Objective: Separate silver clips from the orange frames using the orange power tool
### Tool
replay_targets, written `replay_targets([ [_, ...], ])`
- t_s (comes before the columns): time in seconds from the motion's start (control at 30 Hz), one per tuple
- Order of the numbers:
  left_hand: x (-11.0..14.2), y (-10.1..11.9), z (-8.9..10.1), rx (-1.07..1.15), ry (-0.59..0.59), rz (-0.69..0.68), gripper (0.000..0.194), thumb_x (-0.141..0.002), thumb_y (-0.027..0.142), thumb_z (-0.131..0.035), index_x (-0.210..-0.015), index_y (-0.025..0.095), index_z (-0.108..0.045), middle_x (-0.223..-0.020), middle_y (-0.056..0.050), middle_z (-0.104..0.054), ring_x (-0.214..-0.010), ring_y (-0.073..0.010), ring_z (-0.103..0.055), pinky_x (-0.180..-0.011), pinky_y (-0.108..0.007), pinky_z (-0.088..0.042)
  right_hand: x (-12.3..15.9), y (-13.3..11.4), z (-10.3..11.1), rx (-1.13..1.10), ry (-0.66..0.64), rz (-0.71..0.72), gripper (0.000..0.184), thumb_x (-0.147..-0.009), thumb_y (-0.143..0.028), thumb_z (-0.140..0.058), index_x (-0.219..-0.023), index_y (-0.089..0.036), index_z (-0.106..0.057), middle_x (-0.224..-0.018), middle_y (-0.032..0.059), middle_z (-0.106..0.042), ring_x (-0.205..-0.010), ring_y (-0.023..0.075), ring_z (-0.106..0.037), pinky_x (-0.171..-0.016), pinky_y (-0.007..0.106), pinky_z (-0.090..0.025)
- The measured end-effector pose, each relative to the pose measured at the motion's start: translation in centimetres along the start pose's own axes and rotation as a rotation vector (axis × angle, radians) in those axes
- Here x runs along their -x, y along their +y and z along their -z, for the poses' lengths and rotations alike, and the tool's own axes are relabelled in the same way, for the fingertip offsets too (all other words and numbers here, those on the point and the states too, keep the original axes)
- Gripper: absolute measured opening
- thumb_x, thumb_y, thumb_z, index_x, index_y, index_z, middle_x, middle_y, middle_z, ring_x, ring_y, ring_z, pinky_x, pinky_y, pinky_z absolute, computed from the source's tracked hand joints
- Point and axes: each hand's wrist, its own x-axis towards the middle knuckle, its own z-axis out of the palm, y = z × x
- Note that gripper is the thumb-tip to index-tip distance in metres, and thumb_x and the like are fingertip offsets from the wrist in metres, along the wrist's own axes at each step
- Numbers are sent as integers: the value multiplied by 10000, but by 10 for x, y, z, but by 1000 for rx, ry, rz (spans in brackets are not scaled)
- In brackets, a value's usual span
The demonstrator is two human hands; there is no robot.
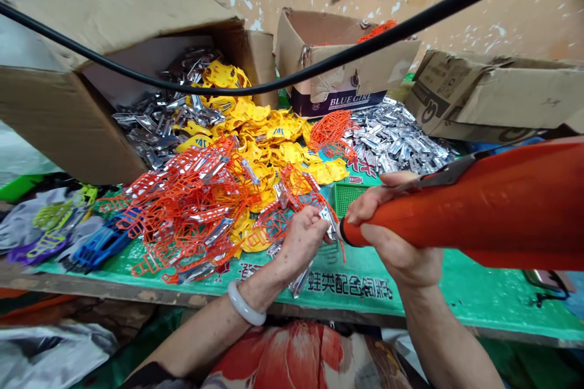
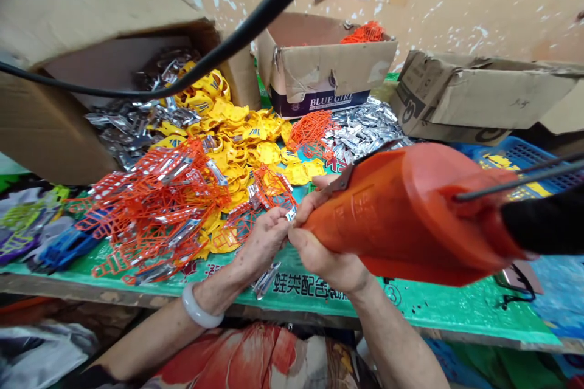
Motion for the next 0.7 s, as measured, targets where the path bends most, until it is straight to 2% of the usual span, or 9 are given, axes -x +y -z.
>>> replay_targets([
  [0.07,1,1,3,-70,-22,11,47,-706,209,-523,-718,169,-502,-487,64,-501,-421,-74,-436,-440,-180,-323,-3,-4,2,-45,-33,13,537,-658,-289,-723,-1137,-299,-481,-712,-45,-580,-628,175,-591,-698,439,-530],
  [0.13,2,3,6,-137,-58,39,83,-728,236,-545,-758,164,-516,-524,44,-556,-434,-82,-470,-441,-183,-339,-8,-11,5,-105,-9,21,570,-659,-296,-714,-1179,-295,-482,-697,-49,-575,-592,167,-581,-646,412,-532],
  [0.33,2,-1,12,-107,-137,69,131,-748,256,-579,-828,170,-523,-521,66,-518,-453,-77,-500,-442,-164,-340,-26,-23,26,-49,256,110,473,-603,-195,-673,-1068,-233,-593,-645,-26,-592,-521,172,-561,-544,379,-505],
  [0.5,3,-5,10,-14,-80,94,130,-710,221,-603,-788,165,-515,-523,72,-512,-427,-60,-474,-428,-161,-332,-40,-11,47,-4,428,187,255,-570,-134,-720,-797,-170,-609,-586,-15,-607,-438,165,-553,-449,336,-469],
  [0.57,6,-6,10,60,-76,100,147,-704,222,-615,-800,167,-519,-496,80,-505,-402,-54,-448,-418,-160,-315,-43,-5,57,23,474,166,264,-549,-137,-751,-761,-165,-597,-579,-10,-610,-426,167,-555,-440,330,-463],
  [0.7,12,-5,13,210,-91,168,220,-682,246,-683,-825,166,-537,-473,87,-504,-373,-38,-415,-400,-152,-270,-48,6,78,108,567,101,388,-495,-169,-800,-826,-167,-599,-565,-13,-606,-420,166,-549,-439,328,-462],
])
